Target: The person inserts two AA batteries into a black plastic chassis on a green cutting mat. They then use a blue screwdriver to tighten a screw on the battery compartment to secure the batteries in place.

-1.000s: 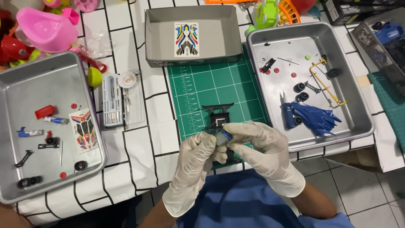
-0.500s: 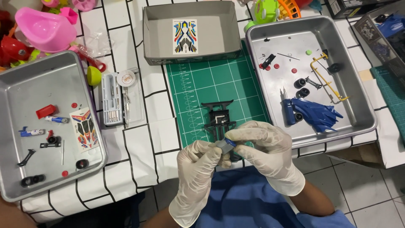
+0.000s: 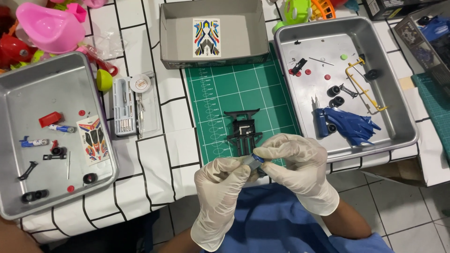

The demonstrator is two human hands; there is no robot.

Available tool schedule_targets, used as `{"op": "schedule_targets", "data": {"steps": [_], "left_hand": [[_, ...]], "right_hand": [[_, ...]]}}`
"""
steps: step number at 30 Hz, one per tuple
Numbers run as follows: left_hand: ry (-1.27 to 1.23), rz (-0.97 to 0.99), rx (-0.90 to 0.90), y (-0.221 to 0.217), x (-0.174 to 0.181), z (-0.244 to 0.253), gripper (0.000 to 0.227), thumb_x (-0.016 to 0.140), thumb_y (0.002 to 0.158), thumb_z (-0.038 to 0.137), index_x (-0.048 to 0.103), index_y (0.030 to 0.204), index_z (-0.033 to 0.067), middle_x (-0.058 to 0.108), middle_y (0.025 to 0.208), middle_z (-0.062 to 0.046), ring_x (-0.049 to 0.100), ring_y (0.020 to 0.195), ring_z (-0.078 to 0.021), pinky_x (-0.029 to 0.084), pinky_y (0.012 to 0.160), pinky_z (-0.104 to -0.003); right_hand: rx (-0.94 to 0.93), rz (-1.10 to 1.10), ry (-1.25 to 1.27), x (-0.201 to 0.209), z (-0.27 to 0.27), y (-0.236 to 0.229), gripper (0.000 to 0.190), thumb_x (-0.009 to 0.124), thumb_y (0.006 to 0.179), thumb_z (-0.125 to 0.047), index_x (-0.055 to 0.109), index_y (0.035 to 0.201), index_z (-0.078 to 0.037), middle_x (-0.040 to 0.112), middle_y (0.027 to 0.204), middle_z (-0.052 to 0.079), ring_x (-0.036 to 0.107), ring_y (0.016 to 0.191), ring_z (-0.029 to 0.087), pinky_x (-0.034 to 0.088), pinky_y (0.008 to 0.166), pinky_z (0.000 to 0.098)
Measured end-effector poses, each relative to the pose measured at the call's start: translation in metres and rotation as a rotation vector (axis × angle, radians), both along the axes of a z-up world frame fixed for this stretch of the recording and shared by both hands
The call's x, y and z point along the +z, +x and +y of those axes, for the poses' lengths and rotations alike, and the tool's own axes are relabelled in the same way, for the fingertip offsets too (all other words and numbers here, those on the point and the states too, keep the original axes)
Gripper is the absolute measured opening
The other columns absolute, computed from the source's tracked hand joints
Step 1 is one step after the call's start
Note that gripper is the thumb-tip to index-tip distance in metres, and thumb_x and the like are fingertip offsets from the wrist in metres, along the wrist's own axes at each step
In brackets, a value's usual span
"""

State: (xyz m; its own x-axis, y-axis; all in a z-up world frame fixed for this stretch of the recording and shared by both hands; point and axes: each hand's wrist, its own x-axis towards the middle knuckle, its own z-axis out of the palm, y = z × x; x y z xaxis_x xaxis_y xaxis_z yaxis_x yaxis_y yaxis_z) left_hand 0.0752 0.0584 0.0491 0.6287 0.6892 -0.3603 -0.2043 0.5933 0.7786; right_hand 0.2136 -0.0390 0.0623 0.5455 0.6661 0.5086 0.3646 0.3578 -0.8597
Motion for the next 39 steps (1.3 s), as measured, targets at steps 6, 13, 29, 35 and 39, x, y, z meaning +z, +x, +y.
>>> {"op": "schedule_targets", "data": {"steps": [6,13,29,35,39], "left_hand": [[0.024,-0.069,0.022,0.002,-0.003,0.001,0.013,0.082,0.077,-0.004,0.072,0.082,0.0014,0.079,0.093,-0.028,0.081,0.077,-0.0388,0.074,0.065,-0.053],[0.081,-0.053,0.006,0.001,-0.003,0.002,0.012,0.083,0.078,0.002,0.072,0.083,0.0014,0.079,0.092,-0.026,0.079,0.068,-0.0303,0.073,0.065,-0.046],[0.152,-0.093,0.013,-0.005,0.003,-0.001,0.013,0.083,0.079,0.002,0.071,0.083,0.0025,0.076,0.091,-0.023,0.08,0.071,-0.0338,0.074,0.066,-0.046],[0.199,-0.147,0.03,-0.006,-0.006,-0.003,0.016,0.082,0.078,-0.004,0.069,0.085,0.004,0.073,0.095,-0.025,0.079,0.087,-0.0417,0.074,0.07,-0.051],[0.531,0.02,0.049,-0.006,-0.011,0.004,0.022,0.09,0.072,0.002,0.077,0.088,0.008,0.078,0.096,-0.014,0.079,0.095,-0.025,0.069,0.085,-0.034]], "right_hand": [[-0.026,0.068,-0.024,-0.004,0.0,0.0,0.022,0.08,0.083,-0.003,0.073,0.104,-0.003,0.074,0.094,0.015,0.075,0.082,0.024,0.063,0.072,0.0302],[0.126,0.195,-0.076,0.008,-0.001,-0.002,0.037,0.073,0.093,-0.023,0.068,0.118,0.004,0.071,0.099,0.018,0.074,0.089,0.026,0.07,0.077,0.03],[0.062,0.187,-0.014,0.008,0.001,-0.011,0.031,0.072,0.093,-0.018,0.07,0.114,0.003,0.071,0.099,0.02,0.076,0.088,0.03,0.071,0.07,0.0288],[0.029,0.105,-0.009,0.004,0.0,-0.006,0.021,0.068,0.091,-0.012,0.072,0.109,-0.001,0.074,0.098,0.016,0.074,0.087,0.027,0.066,0.072,0.0311],[0.152,0.202,0.037,0.015,-0.001,0.009,0.029,0.068,0.098,-0.017,0.069,0.113,0.007,0.073,0.098,0.018,0.075,0.082,0.027,0.063,0.07,0.0301]]}}
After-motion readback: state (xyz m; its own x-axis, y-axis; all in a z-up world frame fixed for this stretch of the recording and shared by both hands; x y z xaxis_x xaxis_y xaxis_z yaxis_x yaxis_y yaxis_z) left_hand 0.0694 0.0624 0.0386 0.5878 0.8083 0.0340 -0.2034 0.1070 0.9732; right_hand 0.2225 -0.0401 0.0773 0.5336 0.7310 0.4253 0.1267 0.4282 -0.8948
